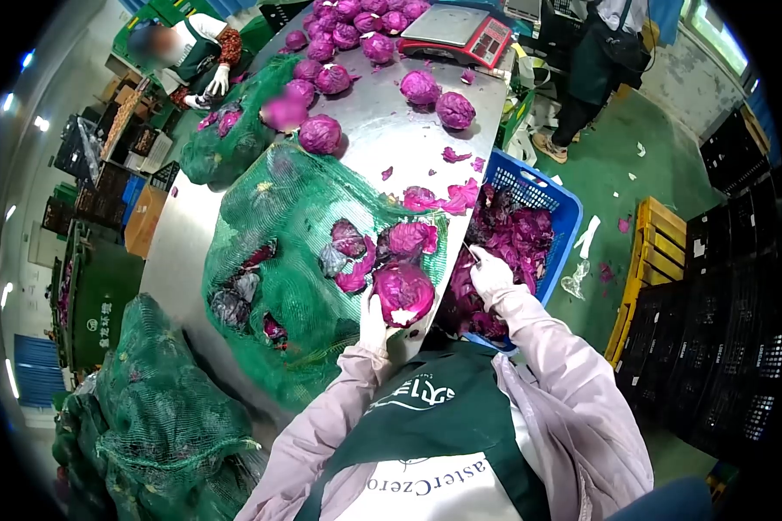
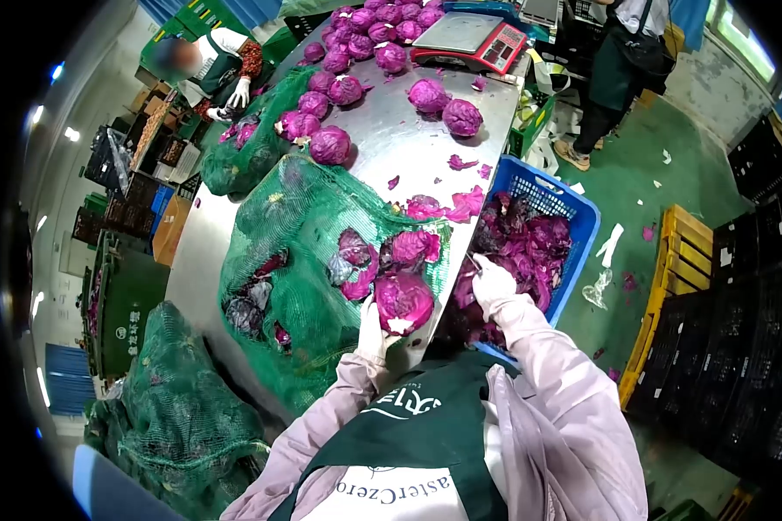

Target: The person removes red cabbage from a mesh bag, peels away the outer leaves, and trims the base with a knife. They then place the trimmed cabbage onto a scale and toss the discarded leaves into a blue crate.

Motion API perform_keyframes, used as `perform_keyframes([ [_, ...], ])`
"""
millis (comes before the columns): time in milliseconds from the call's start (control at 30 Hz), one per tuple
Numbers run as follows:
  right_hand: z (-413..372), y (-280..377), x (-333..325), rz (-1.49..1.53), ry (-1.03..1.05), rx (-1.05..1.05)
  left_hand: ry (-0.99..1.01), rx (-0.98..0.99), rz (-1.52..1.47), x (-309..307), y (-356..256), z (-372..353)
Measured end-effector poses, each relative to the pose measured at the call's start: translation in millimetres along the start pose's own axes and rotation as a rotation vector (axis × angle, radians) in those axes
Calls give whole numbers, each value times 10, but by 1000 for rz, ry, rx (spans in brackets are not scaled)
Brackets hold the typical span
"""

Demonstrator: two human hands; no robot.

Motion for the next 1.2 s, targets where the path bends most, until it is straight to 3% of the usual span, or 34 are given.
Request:
perform_keyframes([
  [67, -163, 366, -310, 223, -50, -175, 30, 142, 241, -103, 9, 38],
  [100, -269, 694, -490, 275, 56, -244, 45, 227, 423, -99, -15, 22],
  [133, -283, 802, -402, 211, 298, -213, 64, 312, 605, -55, -49, 5],
  [200, -427, 1032, -326, 27, 488, -227, 62, 292, 689, 235, -265, -145],
  [267, -429, 1060, -205, 31, 505, -220, 89, 267, 693, 322, -299, -168],
  [400, -312, 968, -159, 0, 450, -246, 101, 279, 790, 357, -352, -214],
  [467, -178, 790, -79, -206, 447, -336, 126, 257, 801, 362, -366, -223],
  [533, -68, 488, -155, -72, 175, -210, 157, 268, 833, 338, -377, -240],
  [567, -89, 440, -156, -83, 176, -107, 175, 296, 857, 329, -378, -221],
  [600, -177, 576, -282, -20, 153, -150, 191, 316, 881, 352, -401, -233],
  [667, -321, 893, -401, 121, 172, -385, 167, 249, 862, 339, -375, -220],
  [700, -385, 1041, -442, 176, 341, -360, 187, 258, 883, 390, -416, -235],
  [800, -375, 1138, -299, -50, 389, -410, 231, 266, 953, 432, -481, -222],
  [900, -274, 1199, -285, -175, 439, -313, 257, 241, 942, 461, -546, -214],
  [933, -151, 1047, -162, -129, 347, -309, 266, 224, 927, 454, -555, -238],
  [1000, 21, 828, -56, -179, 237, -364, 362, 363, 1063, 476, -553, -294],
  [1067, 121, 648, 108, -142, 338, -280, 350, 405, 1102, 491, -547, -332],
  [1200, 44, 474, -86, 48, 193, -109, 247, 334, 756, 218, -461, -194],
])
Point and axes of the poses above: each hand's wrist, its own z-axis towards the middle knuckle, its own x-axis out of the palm, y = z × x, the point moved 6 cm from there along z, towards the middle knuckle, and after that the axes turned 9 degrees about y, right-handed, at the moved point
